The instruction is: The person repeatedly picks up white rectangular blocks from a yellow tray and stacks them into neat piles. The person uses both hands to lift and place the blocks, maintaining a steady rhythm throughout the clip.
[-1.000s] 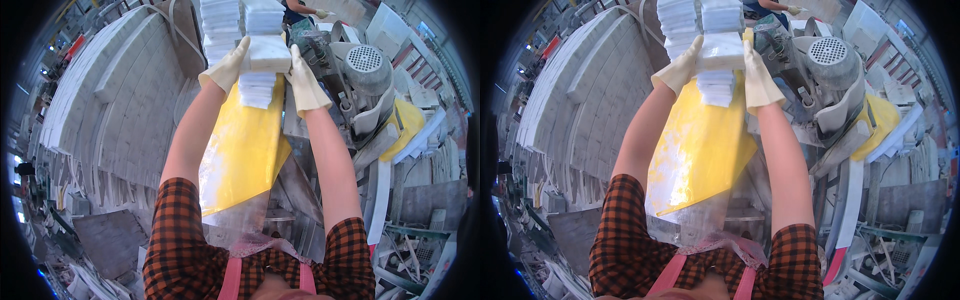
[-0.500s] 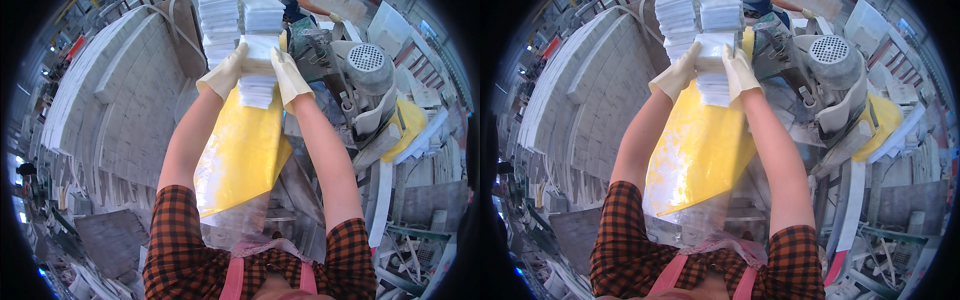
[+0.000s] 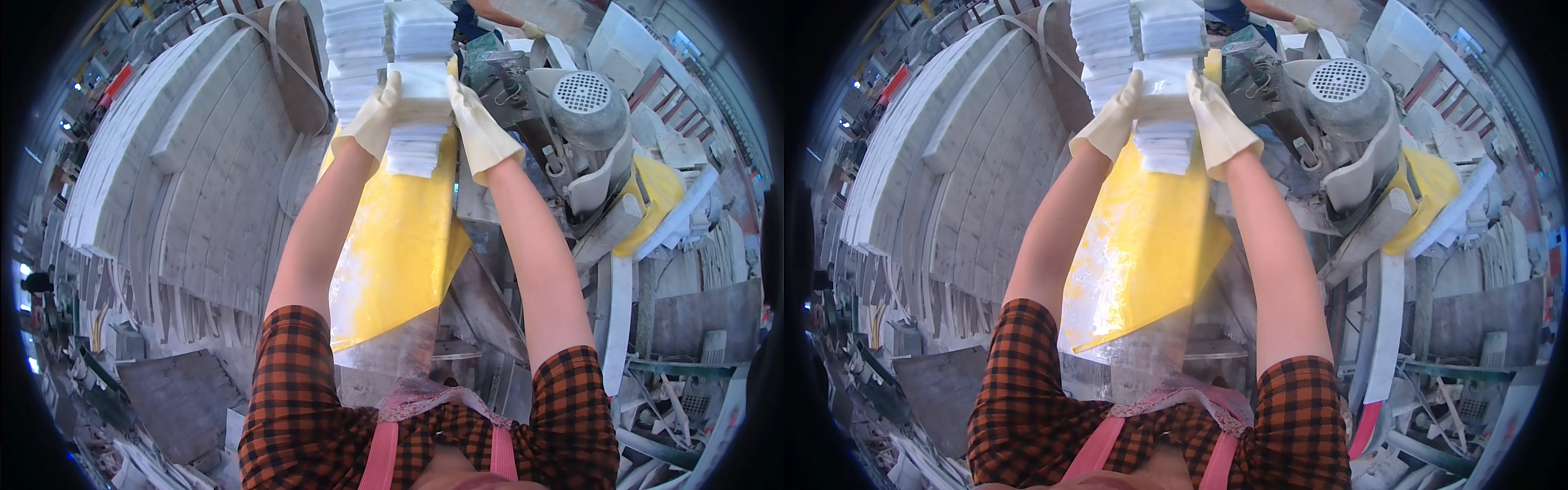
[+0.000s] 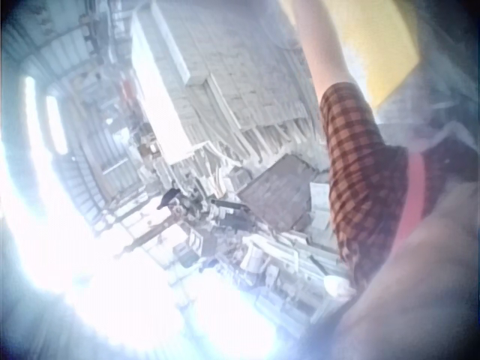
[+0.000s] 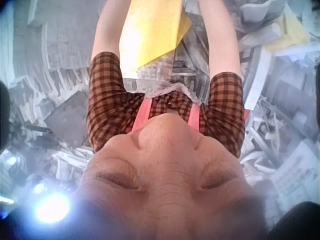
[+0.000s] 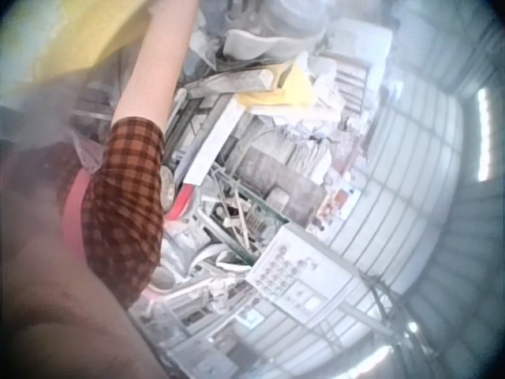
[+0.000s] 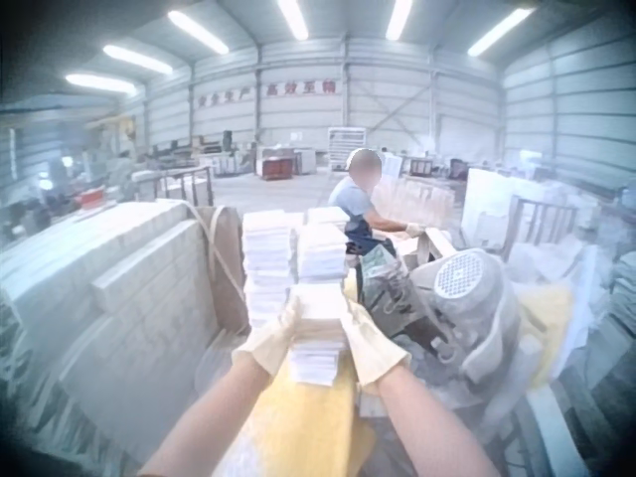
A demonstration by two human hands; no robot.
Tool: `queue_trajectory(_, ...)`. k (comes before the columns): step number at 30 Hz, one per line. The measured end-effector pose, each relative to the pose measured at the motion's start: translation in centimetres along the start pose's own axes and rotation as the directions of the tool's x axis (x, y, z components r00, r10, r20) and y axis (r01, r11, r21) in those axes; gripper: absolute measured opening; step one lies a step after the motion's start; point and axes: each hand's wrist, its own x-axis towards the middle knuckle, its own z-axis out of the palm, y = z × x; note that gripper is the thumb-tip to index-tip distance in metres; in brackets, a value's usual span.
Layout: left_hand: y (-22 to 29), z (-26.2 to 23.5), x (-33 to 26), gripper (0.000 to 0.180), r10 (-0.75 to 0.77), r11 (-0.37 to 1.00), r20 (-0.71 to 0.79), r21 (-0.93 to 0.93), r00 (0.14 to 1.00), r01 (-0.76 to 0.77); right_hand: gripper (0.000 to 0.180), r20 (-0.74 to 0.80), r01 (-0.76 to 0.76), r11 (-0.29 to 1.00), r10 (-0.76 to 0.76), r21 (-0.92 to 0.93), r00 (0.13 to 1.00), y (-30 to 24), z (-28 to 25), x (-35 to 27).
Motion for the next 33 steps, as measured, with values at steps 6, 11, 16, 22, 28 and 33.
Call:
queue_trajectory(6,-1.2,-2.7,-7.4,0.064,0.078,0.995,-0.191,-0.050,0.979,-0.089,0.039,-0.091,0.104,0.994,-0.106,-0.033,0.990,4.4,-7.5,-14.6)
queue_trajectory(11,-8.9,-2.9,-20.0,0.044,-0.153,0.986,0.104,0.080,0.983,0.145,0.039,-0.434,-0.586,0.810,0.523,-0.015,0.733,5.7,-16.3,-40.3)
queue_trajectory(16,-13.0,2.2,-28.8,0.032,0.055,0.891,0.185,0.435,0.981,-0.132,0.049,-0.782,-0.749,0.627,0.569,0.214,0.253,4.5,-21.6,-61.0)
queue_trajectory(22,-12.0,8.5,-33.7,0.035,0.176,0.791,0.362,0.501,0.915,-0.350,0.050,-0.813,-0.841,0.538,0.463,-0.058,0.353,6.1,-25.4,-67.3)
queue_trajectory(28,-13.3,10.6,-34.8,0.013,0.408,0.487,0.396,0.668,0.823,-0.563,0.044,-0.718,-0.784,0.596,0.468,-0.175,0.515,7.8,-28.3,-67.3)
queue_trajectory(33,-13.7,10.2,-34.5,0.022,0.329,0.477,0.459,0.674,0.826,-0.564,0.073,-0.433,-0.593,0.435,0.415,-0.678,0.800,7.6,-30.7,-70.1)
